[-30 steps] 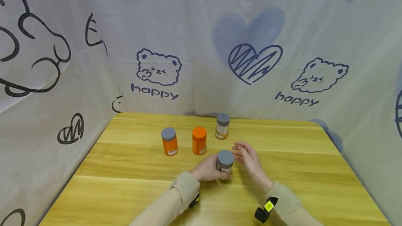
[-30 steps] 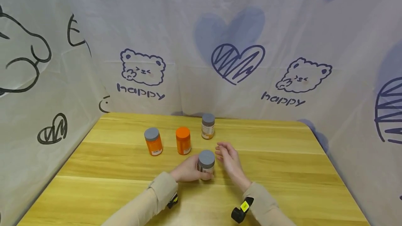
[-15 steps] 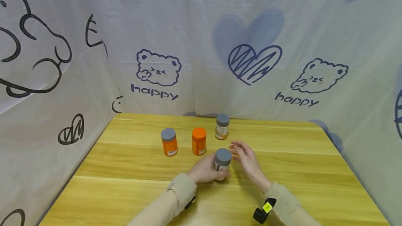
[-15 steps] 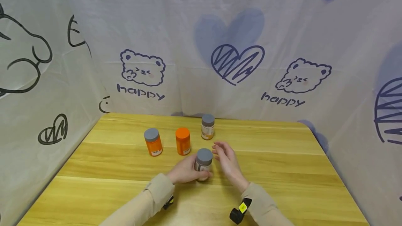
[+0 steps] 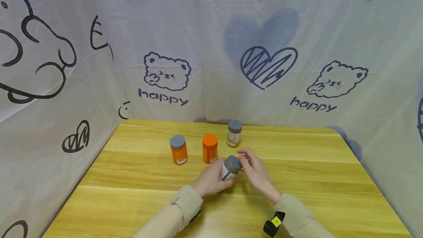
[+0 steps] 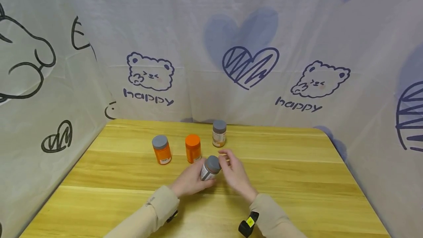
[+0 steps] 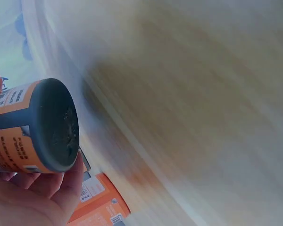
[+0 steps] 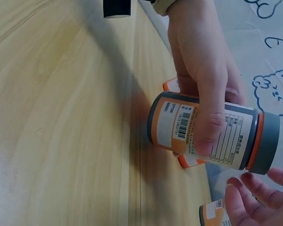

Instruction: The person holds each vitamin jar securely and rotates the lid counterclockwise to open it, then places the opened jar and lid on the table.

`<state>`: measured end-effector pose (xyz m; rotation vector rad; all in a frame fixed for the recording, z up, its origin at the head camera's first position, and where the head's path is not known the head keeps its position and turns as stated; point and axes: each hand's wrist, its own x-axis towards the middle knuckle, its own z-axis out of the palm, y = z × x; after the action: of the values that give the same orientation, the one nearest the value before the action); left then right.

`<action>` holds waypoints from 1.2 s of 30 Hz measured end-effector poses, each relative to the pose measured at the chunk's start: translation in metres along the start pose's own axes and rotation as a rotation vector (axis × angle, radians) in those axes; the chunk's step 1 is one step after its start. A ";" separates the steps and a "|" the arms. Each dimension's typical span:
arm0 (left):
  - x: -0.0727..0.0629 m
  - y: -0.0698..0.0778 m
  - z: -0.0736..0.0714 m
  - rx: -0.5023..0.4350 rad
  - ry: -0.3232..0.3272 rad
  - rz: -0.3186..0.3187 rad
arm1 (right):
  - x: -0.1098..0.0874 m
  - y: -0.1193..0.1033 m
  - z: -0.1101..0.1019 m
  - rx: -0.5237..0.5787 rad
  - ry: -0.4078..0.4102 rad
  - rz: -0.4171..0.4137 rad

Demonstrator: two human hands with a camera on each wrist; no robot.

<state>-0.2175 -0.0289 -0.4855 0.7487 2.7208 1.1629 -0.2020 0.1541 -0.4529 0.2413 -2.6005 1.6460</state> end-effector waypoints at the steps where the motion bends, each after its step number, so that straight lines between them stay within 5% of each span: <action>1: 0.000 -0.001 0.000 0.018 0.011 0.010 | 0.000 -0.001 0.001 -0.024 -0.002 -0.004; 12: -0.004 -0.002 -0.001 0.089 0.058 0.039 | 0.006 0.000 0.015 -0.246 -0.028 -0.026; 18: -0.008 -0.001 0.000 0.082 0.032 0.006 | 0.008 0.003 0.020 -0.357 -0.033 0.005; 36: -0.007 0.000 0.006 0.077 0.005 -0.017 | 0.010 0.008 0.026 -0.425 -0.016 0.104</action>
<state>-0.2094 -0.0285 -0.4908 0.7311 2.7846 1.0626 -0.2124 0.1326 -0.4702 0.0976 -2.9316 1.0734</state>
